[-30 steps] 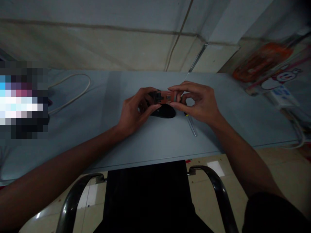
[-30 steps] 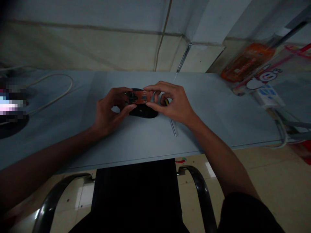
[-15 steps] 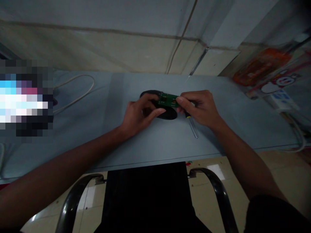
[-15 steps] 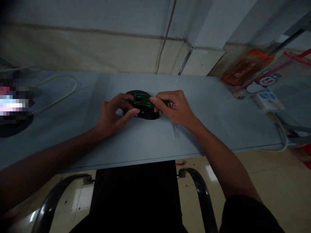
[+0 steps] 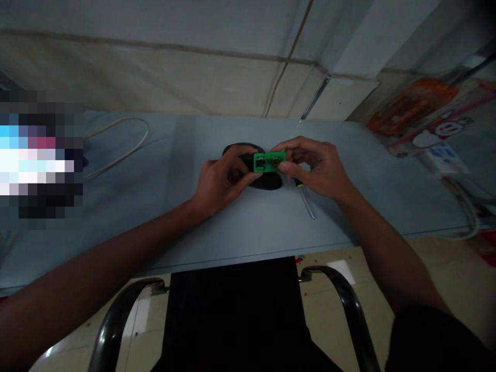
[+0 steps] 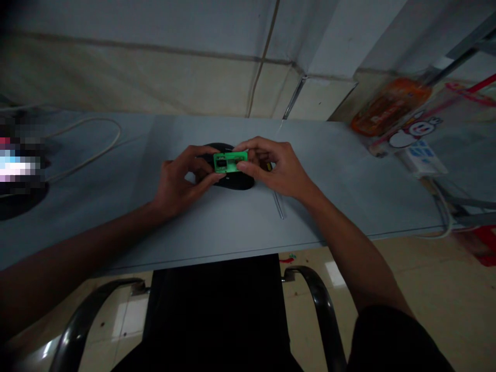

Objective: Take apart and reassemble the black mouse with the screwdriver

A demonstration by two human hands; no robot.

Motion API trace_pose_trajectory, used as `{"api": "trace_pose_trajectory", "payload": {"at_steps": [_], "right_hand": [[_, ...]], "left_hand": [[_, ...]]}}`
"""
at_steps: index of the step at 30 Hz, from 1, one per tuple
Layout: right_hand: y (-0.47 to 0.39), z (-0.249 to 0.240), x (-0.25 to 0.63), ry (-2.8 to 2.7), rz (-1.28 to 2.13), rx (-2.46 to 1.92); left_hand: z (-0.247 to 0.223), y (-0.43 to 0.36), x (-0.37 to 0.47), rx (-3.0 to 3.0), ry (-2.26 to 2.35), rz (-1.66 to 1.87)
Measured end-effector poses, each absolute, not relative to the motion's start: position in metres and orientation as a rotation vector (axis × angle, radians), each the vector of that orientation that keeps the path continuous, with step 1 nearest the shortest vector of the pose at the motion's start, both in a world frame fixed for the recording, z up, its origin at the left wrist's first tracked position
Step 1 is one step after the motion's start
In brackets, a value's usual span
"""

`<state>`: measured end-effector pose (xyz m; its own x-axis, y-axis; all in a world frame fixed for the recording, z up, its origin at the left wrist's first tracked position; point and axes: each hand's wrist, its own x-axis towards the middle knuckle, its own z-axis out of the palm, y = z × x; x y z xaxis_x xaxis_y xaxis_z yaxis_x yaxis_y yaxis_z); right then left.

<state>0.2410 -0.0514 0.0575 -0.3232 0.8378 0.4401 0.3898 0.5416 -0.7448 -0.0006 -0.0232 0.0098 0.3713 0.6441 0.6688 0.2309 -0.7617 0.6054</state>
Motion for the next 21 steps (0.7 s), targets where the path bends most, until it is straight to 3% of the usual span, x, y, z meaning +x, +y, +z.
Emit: {"api": "trace_pose_trajectory", "payload": {"at_steps": [12, 21], "right_hand": [[-0.0467, 0.0515, 0.2434, -2.122, 0.285, -0.932], [-0.0463, 0.0517, 0.2409, -2.204, 0.191, -0.904]], "left_hand": [[0.0107, -0.0229, -0.0007, 2.204, 0.846, 1.298], [0.0108, -0.0222, -0.001, 2.179, 0.877, 1.166]]}}
